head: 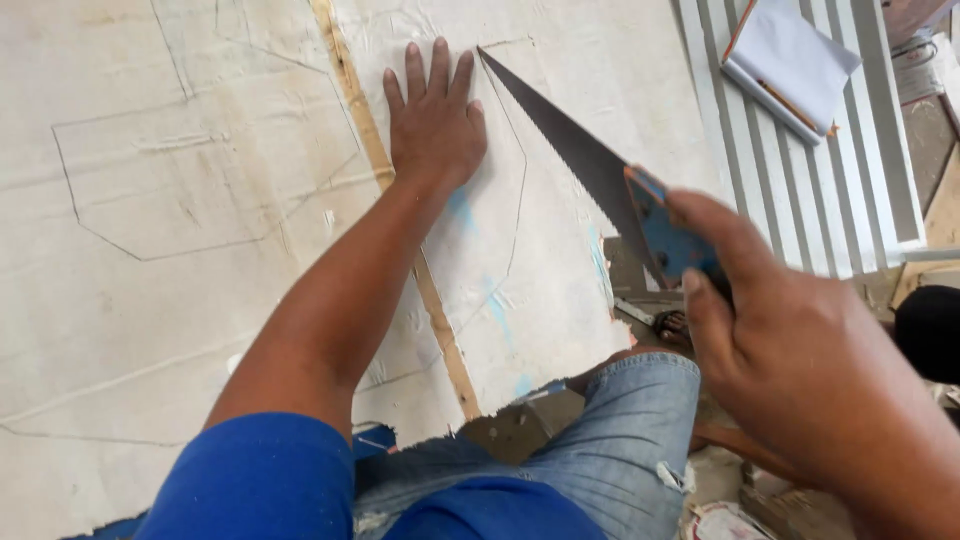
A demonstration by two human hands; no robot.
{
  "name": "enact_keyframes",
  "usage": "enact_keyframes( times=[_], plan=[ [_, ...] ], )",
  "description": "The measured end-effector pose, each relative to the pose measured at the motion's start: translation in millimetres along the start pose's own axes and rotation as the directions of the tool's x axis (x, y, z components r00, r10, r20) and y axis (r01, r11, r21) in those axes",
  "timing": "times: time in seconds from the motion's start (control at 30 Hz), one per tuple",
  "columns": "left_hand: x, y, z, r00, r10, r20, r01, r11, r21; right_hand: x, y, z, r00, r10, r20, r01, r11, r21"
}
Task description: Using a hand saw to cut a board along a pre-drawn outline on a workshop floor.
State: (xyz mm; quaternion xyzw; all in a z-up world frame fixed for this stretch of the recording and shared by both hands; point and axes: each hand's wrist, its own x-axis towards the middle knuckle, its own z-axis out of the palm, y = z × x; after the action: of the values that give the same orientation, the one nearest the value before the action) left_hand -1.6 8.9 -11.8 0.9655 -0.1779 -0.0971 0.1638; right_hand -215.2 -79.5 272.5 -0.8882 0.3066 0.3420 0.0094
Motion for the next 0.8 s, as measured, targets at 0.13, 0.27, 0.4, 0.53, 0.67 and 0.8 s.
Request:
enact_keyframes(
  times=[0.13,0.27,0.4,0.53,0.67,0.8],
  plan=[
    [3.4,-8.8,8.8,0.998,0.026,-0.055,-0.025,1.000,0.019,-1.6,36.8,35.5,0.985,0.004,-0.173,0.051,0.949,0.310],
    [7.2,-17.8,7.3,0.991,0.037,-0.132,-0.037,0.999,-0.003,21.6,80.1,123.8,0.919,-0.012,-0.395,0.341,0.528,0.778],
    [15.8,-30.7,40.5,0.905,0.035,-0.425,-0.193,0.922,-0.335,89.4,132.7,207.0,0.916,0.089,-0.391,0.395,-0.029,0.918],
    [-50.0,-71.4,-5.0,0.783,-0.114,-0.611,-0.388,0.679,-0.623,134.0,136.0,238.9,0.955,0.038,-0.294,0.295,-0.211,0.932],
    [-171.2,-207.7,-19.2,0.738,-0.074,-0.671,-0.330,0.827,-0.455,159.6,128.8,223.0,0.983,-0.099,-0.156,0.116,-0.330,0.937],
    [-333.9,-301.0,-34.9,0.636,-0.623,-0.454,0.439,0.777,-0.451,167.3,88.9,200.9,0.994,-0.091,-0.065,0.045,-0.201,0.979]
  ],
)
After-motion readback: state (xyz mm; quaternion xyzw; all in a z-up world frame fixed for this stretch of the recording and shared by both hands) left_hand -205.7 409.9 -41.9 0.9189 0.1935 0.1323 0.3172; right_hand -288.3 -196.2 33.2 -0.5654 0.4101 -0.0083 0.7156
